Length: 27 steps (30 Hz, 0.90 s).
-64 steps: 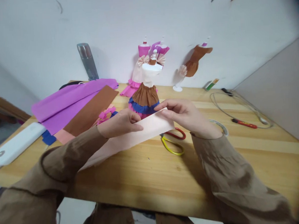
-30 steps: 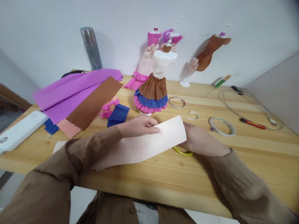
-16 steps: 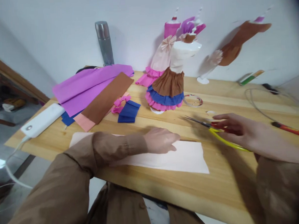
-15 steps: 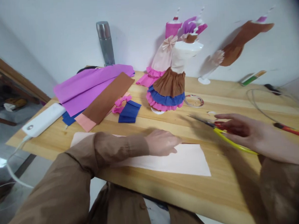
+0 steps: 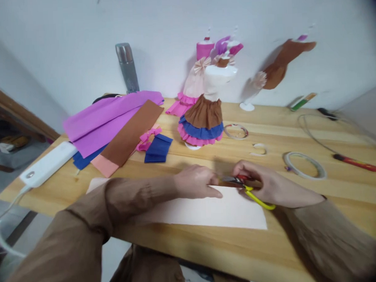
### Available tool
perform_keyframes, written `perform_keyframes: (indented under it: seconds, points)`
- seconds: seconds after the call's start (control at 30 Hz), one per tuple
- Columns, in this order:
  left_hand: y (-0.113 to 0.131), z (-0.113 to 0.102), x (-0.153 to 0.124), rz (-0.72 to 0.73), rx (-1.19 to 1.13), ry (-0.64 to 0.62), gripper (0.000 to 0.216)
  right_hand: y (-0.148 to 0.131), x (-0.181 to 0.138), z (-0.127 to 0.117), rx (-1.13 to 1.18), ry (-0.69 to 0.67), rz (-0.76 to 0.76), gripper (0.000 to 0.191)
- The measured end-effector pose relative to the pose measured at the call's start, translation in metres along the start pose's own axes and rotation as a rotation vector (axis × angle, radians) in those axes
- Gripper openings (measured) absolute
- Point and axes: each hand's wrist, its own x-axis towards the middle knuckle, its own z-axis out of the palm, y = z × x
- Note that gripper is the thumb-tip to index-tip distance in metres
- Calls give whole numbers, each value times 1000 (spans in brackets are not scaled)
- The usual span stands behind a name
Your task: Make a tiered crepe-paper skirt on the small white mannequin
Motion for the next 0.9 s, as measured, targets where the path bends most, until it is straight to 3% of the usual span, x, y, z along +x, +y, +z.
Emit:
perform_keyframes:
  seconds: [0.07, 0.17, 0.3, 0.37, 0.43, 0.57, 0.63, 0.7, 0.8, 0.9]
  points:
    - [-6, -5, -11, 20, 35, -43, 30, 2, -1, -4, 50, 35, 4, 30]
    - [-15, -15, -36, -58, 23, -110, 40, 11, -7, -16, 61, 53, 3, 30]
    - [-21, -45, -74, -179, -2, -178, 17, 27, -12, -30, 34, 58, 50, 34]
    - [-21, -64, -87, -203, 30, -181, 16, 30, -10, -31, 70, 77, 54, 38]
    - [-20, -81, -95, -206, 143, -114, 13, 26, -5, -24, 133, 129, 32, 41]
    - [-18, -94, -96, -385, 678, 257, 17, 8, 10, 4, 318, 250, 54, 48]
    - [-16, -88, -92, -407, 847, 328, 17, 4, 18, 18, 389, 319, 35, 53]
    - [-15, -74, -86, -337, 836, 326, 15, 4, 23, 26, 396, 344, 25, 54]
    - [-12, -41, -77, -183, 593, 268, 18, 6, 25, 30, 406, 352, 23, 54]
    - [-5, 0, -67, 46, 198, 141, 14, 5, 24, 28, 435, 346, 40, 54]
